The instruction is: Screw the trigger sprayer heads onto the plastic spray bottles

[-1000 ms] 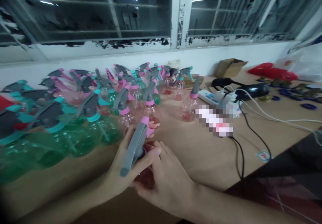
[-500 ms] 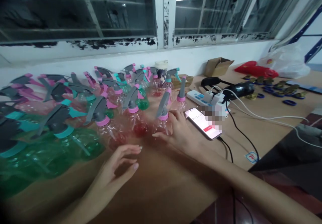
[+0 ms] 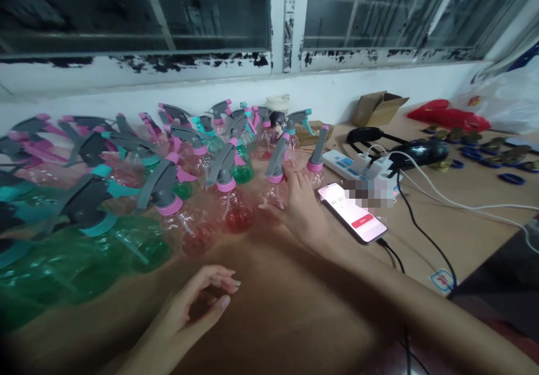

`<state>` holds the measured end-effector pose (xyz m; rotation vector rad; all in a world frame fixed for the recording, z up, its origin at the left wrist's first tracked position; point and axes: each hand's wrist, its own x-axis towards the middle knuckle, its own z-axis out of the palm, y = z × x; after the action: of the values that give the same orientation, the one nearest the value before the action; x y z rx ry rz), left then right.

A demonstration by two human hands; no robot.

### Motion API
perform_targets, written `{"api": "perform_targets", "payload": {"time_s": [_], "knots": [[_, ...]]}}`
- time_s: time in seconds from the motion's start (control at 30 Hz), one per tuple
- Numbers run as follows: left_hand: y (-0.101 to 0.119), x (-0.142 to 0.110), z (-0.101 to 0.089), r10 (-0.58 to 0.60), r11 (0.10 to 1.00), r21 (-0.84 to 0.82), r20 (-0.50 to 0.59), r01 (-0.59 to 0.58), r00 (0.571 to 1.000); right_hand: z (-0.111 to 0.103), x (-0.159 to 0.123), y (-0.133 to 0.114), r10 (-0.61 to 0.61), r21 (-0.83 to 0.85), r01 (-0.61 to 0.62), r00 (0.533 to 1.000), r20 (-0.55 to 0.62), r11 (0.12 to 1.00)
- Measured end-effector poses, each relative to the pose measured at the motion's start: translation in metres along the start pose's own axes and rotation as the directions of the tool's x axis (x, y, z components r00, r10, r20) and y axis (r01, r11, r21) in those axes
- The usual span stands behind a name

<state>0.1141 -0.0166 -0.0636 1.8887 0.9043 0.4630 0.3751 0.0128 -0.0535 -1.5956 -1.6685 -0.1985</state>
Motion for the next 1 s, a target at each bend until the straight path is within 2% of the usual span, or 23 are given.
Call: {"api": "perform_targets", "payload": {"time_s": [0.17,0.27,0.43,0.53,0.6,0.67,0.77,0.87,1.0], "knots": [[-0.004,0.002,0.0,-0.042,0.999,-0.023,0.029,0.043,0.999,0.007,0.006,0.0,0.005,-0.003,-0.005,1.0,-0.009,1.0],[-0.002,0.002,-0.002,-0.039,0.999,-0.014,0.013,0.04,0.999,0.001,0.003,-0.005,0.021,0.01,-0.021,1.0,-0.002,1.0],[0.004,0.004,-0.008,-0.071,0.997,0.03,0.0,0.071,0.998,-0.041,-0.017,-0.005,0.107,0.119,-0.104,0.994,-0.024,0.987],[0.006,0.006,-0.01,-0.063,0.998,0.018,0.006,0.063,0.998,-0.065,-0.023,0.015,0.232,0.086,-0.223,0.967,-0.105,0.971],[0.006,0.009,-0.009,-0.05,0.999,-0.001,0.014,0.05,0.999,-0.072,-0.021,0.033,0.293,0.077,-0.284,0.937,-0.19,0.956],[0.007,0.011,-0.006,-0.043,0.999,-0.028,0.03,0.043,0.999,-0.071,-0.014,0.049,0.341,0.156,-0.318,0.927,-0.155,0.935],[0.012,0.014,0.001,-0.021,0.999,-0.024,0.046,0.023,0.999,-0.062,0.0,0.06,0.316,0.17,-0.299,0.944,-0.089,0.939],[0.021,0.017,0.008,-0.009,0.999,0.036,0.014,0.008,1.0,-0.053,0.012,0.059,0.289,0.168,-0.28,0.957,-0.033,0.945],[0.03,0.019,0.015,-0.01,0.999,0.033,0.074,0.007,0.997,-0.049,0.016,0.055,0.284,0.152,-0.281,0.959,0.005,0.948]]}}
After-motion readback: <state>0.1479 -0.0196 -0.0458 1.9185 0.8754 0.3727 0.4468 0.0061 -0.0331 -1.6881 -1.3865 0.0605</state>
